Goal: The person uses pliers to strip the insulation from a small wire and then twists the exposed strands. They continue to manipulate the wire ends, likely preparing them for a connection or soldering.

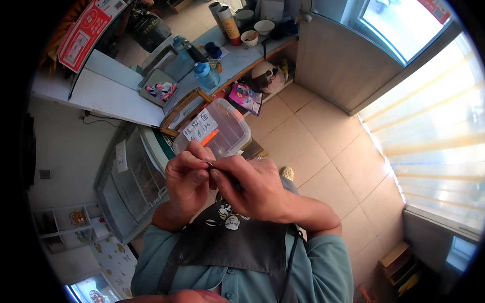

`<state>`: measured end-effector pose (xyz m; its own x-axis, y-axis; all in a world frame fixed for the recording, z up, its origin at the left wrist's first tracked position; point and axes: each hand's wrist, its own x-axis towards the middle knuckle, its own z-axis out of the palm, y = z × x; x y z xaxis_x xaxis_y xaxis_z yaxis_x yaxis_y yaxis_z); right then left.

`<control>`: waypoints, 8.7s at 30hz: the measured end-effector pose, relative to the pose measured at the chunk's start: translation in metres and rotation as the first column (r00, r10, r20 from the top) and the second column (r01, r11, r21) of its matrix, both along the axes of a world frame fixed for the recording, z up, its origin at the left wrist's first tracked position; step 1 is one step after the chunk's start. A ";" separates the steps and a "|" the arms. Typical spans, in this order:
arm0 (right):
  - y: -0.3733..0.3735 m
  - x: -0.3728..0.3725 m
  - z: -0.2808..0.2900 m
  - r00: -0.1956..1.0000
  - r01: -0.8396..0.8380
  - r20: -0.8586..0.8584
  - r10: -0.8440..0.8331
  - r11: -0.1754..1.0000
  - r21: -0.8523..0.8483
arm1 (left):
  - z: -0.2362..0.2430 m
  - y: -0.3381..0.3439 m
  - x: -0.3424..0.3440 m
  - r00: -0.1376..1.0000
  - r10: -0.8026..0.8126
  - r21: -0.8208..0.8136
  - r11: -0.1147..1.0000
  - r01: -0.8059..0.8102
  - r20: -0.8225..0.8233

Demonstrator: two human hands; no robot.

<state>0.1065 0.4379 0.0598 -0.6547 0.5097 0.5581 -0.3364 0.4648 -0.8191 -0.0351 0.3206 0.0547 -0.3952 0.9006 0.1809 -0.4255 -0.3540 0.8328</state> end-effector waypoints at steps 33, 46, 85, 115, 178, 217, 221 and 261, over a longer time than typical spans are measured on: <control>-0.001 0.005 -0.022 0.982 0.136 -0.173 -0.081 0.933 0.334 | 0.007 -0.012 -0.011 0.884 -0.041 -0.061 0.998 0.014 -0.467; 0.023 0.048 -0.009 0.958 0.265 -0.133 -0.254 0.611 0.746 | 0.020 0.016 0.005 0.444 0.255 0.243 0.966 -0.086 -0.859; 0.020 0.111 -0.030 0.988 0.152 0.021 -0.156 0.980 0.125 | -0.017 0.027 0.002 -0.234 0.499 0.439 0.859 0.264 -0.835; 0.003 0.099 -0.011 0.865 -0.391 -0.072 0.497 0.577 -0.717 | 0.004 0.023 -0.009 -0.313 0.515 0.432 0.851 0.299 -0.798; 0.009 0.104 -0.003 0.835 -0.412 0.103 0.540 0.739 -0.533 | 0.028 0.018 -0.026 -0.366 0.592 0.362 0.766 0.531 -0.718; 0.003 0.104 -0.005 0.903 -0.383 0.065 0.425 0.864 -0.328 | 0.033 0.011 -0.020 -0.349 0.542 0.356 0.806 0.472 -0.765; 0.003 0.103 -0.006 0.905 -0.385 0.057 0.422 0.868 -0.313 | 0.035 0.011 -0.020 -0.339 0.547 0.357 0.799 0.484 -0.765; -0.002 0.087 -0.012 0.998 -0.023 0.069 0.014 0.991 0.128 | 0.036 0.015 -0.011 -0.157 0.500 0.425 0.834 0.353 -0.852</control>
<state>0.1935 0.4361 0.0476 -0.7020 0.4239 0.5723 -0.2915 0.5622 -0.7739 -0.0458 0.3352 0.0909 0.5472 0.5106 0.6632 0.7097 -0.7031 -0.0442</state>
